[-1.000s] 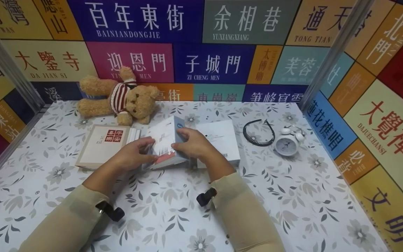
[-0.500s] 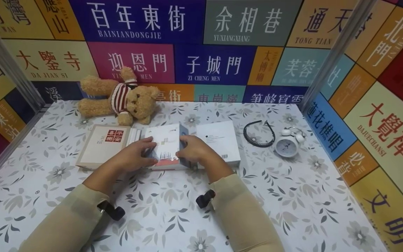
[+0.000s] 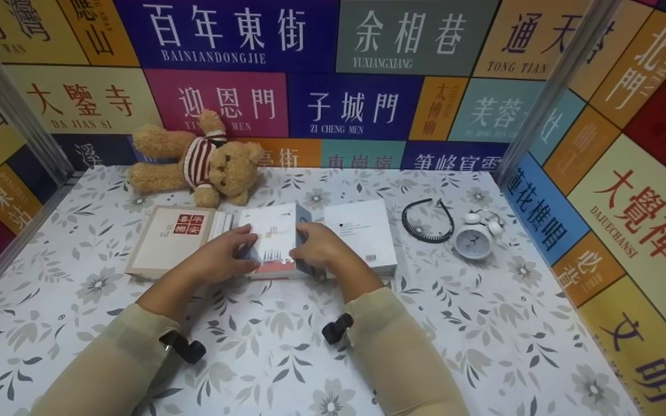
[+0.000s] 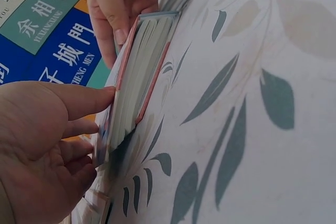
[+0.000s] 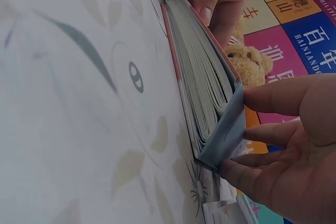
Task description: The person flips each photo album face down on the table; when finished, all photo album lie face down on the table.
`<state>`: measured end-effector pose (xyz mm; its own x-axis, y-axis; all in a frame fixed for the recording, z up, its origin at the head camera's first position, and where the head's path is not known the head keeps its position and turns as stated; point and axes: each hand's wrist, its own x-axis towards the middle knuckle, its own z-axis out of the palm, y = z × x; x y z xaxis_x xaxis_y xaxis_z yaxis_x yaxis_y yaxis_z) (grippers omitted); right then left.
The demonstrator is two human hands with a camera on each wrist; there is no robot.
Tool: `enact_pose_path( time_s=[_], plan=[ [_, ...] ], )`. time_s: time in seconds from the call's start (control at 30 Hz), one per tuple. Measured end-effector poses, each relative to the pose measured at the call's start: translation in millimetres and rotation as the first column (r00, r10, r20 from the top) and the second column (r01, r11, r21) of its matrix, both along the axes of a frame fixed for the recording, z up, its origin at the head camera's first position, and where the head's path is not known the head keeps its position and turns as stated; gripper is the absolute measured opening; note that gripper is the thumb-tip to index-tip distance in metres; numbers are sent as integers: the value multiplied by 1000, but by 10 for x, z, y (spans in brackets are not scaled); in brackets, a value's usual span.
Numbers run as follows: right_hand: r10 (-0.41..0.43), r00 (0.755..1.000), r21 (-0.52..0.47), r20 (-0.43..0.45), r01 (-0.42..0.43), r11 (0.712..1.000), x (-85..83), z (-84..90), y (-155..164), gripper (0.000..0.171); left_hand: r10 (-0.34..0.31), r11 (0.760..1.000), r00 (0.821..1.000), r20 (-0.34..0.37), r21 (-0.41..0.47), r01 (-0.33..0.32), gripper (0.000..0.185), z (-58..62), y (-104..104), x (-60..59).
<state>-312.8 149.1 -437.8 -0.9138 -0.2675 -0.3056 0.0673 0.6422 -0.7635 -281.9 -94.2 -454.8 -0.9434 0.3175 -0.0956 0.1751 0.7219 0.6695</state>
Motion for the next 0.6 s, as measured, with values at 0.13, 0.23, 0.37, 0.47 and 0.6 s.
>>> enact_pose_path(
  time_s=[0.13,0.23,0.37,0.47,0.6],
  plan=[
    [-29,999,-33,-45,27,999,27,66,-59,63,6,1000,1000,-4,25,-6,62,58,-44,-10],
    [-69,992,-135,-104,55,989,65,147,-146,54,36,994,999,-19,102,-33,60,137,-168,-48],
    [-84,984,-296,-159,33,954,119,222,-313,47,147,955,989,-5,262,-141,56,263,-448,-108],
    [-53,988,-398,-144,-9,917,139,227,-475,43,243,903,970,8,362,-229,54,318,-675,-134],
    [-1,997,-498,-76,-37,866,110,178,-730,41,318,880,948,-25,379,-285,52,318,-959,-121]
  ],
)
